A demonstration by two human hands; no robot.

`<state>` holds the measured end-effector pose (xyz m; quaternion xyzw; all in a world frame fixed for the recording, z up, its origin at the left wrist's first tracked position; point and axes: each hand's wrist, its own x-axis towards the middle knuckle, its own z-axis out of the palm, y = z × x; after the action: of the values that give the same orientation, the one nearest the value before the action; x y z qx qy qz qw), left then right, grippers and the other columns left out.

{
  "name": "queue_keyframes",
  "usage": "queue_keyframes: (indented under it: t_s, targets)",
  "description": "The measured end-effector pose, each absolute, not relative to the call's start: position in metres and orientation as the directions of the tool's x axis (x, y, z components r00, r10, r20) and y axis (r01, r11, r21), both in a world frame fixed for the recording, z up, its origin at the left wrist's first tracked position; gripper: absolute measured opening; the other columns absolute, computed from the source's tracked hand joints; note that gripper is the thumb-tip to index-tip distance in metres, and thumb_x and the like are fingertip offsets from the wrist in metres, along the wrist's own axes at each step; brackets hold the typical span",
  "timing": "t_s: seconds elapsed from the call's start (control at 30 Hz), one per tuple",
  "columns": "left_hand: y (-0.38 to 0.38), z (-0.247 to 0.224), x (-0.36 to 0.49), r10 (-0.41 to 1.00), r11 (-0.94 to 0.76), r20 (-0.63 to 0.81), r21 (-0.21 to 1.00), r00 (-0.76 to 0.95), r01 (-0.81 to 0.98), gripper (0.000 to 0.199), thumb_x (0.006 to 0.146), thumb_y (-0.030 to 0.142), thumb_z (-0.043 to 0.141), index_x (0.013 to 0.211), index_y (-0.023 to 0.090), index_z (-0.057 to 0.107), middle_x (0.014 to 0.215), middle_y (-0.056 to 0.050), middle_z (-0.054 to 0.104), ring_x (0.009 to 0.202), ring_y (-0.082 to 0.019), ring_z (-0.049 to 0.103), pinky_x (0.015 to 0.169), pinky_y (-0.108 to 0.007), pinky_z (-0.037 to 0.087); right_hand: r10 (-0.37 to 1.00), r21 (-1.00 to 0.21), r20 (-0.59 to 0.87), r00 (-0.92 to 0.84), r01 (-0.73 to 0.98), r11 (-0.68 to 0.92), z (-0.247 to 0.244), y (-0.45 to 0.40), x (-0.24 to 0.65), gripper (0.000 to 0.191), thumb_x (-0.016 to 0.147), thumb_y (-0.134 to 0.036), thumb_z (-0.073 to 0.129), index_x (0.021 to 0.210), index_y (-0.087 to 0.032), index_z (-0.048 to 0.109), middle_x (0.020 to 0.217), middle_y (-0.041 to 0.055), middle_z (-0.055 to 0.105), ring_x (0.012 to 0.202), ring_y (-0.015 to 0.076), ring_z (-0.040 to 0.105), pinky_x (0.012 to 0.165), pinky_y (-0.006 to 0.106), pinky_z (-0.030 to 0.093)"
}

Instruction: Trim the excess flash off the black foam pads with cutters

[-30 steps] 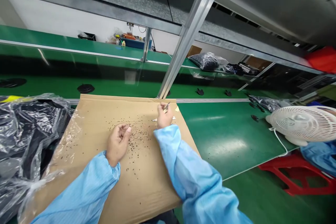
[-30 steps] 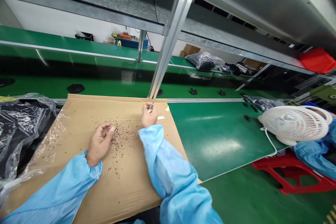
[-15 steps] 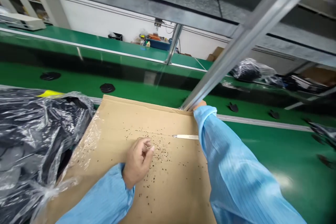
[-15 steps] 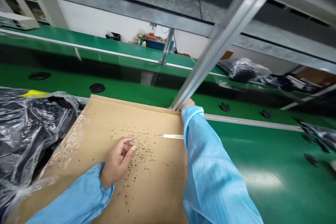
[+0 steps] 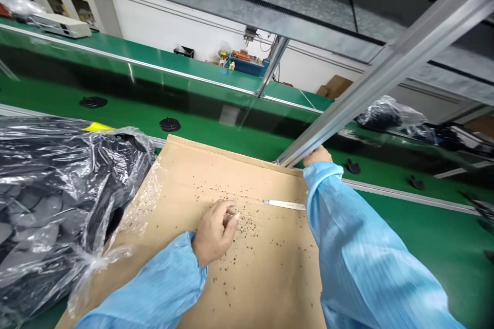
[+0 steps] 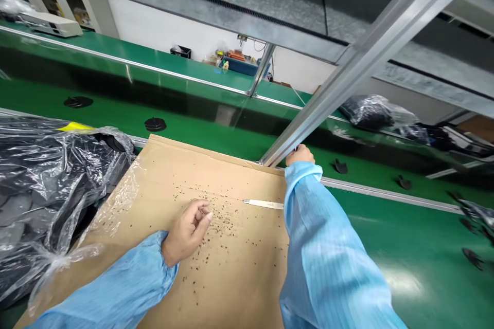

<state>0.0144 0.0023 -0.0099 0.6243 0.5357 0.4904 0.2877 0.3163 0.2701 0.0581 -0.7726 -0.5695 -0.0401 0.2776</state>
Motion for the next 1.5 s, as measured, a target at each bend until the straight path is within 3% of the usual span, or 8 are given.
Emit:
queue_keyframes:
  t_s: [0.17, 0.37, 0.5, 0.63, 0.77, 0.9, 1.13, 1.5]
  targets:
    - [0.001, -0.013, 0.014, 0.96, -0.237, 0.266, 0.938, -0.088, 0.253, 0.026, 0.087, 0.033, 0.053, 0.108, 0.018, 0.057, 0.089, -0.005, 0.063, 0.069, -0.012, 0.058, 0.068, -0.026, 0.047, 0.75, -0.439, 0.462, 0.473, 0.857, -0.269, 0.077, 0.203, 0.329, 0.021, 0.087, -0.024, 0.053, 0.104, -0.015, 0.06, 0.096, 0.0121, 0.064, 0.089, 0.024, 0.059, 0.079, 0.035, 0.044]
    - [0.0, 0.002, 0.008, 0.981, -0.032, -0.009, 0.978, -0.193, -0.207, 0.03, 0.079, 0.045, 0.063, 0.088, 0.017, 0.059, 0.067, 0.0, 0.061, 0.046, -0.007, 0.048, 0.044, -0.019, 0.037, 0.84, -0.58, 0.542, -0.011, 0.718, 0.384, 0.062, 0.082, 0.256, 0.024, 0.081, -0.036, 0.053, 0.095, -0.017, 0.058, 0.085, 0.0055, 0.062, 0.078, 0.0197, 0.056, 0.074, 0.032, 0.045]
    - [0.002, 0.013, -0.012, 0.89, 0.452, -0.361, 0.77, 0.277, -0.45, 0.046, 0.079, 0.06, 0.055, 0.084, 0.015, 0.058, 0.06, -0.002, 0.058, 0.036, -0.006, 0.04, 0.032, -0.016, 0.019, 0.808, -0.702, 0.437, -0.395, 0.412, 0.581, 0.049, 0.022, 0.186, 0.024, 0.086, -0.041, 0.053, 0.089, -0.018, 0.057, 0.079, 0.002, 0.058, 0.073, 0.016, 0.054, 0.07, 0.029, 0.045]
    - [0.0, 0.018, -0.028, 0.757, 0.618, -0.317, 0.631, 0.571, -0.469, 0.036, 0.079, 0.047, 0.063, 0.085, 0.011, 0.06, 0.064, -0.004, 0.059, 0.037, -0.004, 0.041, 0.032, -0.015, 0.021, 0.799, -0.779, 0.493, -0.344, 0.234, 0.581, 0.025, 0.009, 0.148, 0.023, 0.087, -0.039, 0.055, 0.095, -0.018, 0.058, 0.087, 0.0034, 0.06, 0.08, 0.0172, 0.057, 0.075, 0.03, 0.046]
    - [0.001, 0.018, -0.025, 0.934, 0.352, -0.212, 0.69, 0.288, -0.632, 0.03, 0.07, 0.02, 0.076, 0.093, 0.013, 0.058, 0.064, 0.002, 0.054, 0.047, -0.003, 0.047, 0.04, -0.011, 0.033, 0.796, -0.727, 0.601, -0.071, 0.366, 0.581, 0.0, 0.018, 0.142, 0.023, 0.089, -0.033, 0.053, 0.104, -0.017, 0.059, 0.096, 0.0074, 0.06, 0.085, 0.0186, 0.057, 0.079, 0.032, 0.047]
    - [0.007, 0.016, -0.018, 0.971, 0.21, -0.232, 0.71, 0.059, -0.672, 0.028, 0.07, 0.02, 0.075, 0.084, 0.013, 0.052, 0.069, 0.0, 0.057, 0.054, -0.006, 0.054, 0.045, -0.014, 0.042, 0.769, -0.556, 0.615, -0.173, 0.596, 0.579, -0.005, 0.018, 0.144, 0.016, 0.09, -0.029, 0.048, 0.09, -0.018, 0.059, 0.082, 0.0066, 0.059, 0.079, 0.0196, 0.055, 0.076, 0.032, 0.045]
    - [0.008, 0.013, -0.016, 0.944, 0.286, -0.313, 0.611, 0.106, -0.739, 0.013, 0.08, 0.013, 0.065, 0.079, 0.011, 0.053, 0.069, -0.001, 0.057, 0.055, -0.005, 0.055, 0.045, -0.013, 0.045, 0.734, -0.289, 0.601, -0.316, 0.771, 0.568, 0.0, 0.015, 0.138, 0.017, 0.09, -0.025, 0.046, 0.087, -0.018, 0.061, 0.081, 0.0081, 0.06, 0.079, 0.0221, 0.053, 0.076, 0.033, 0.041]
    - [0.002, 0.019, -0.01, 0.894, 0.374, -0.416, 0.496, 0.164, -0.783, 0.01, 0.088, 0.009, 0.052, 0.079, 0.008, 0.056, 0.068, -0.002, 0.058, 0.053, -0.004, 0.057, 0.045, -0.012, 0.05, 0.733, -0.221, 0.603, -0.315, 0.817, 0.533, -0.001, 0.015, 0.14, 0.016, 0.088, -0.02, 0.047, 0.09, -0.019, 0.063, 0.08, 0.0068, 0.063, 0.078, 0.0219, 0.054, 0.073, 0.032, 0.039]
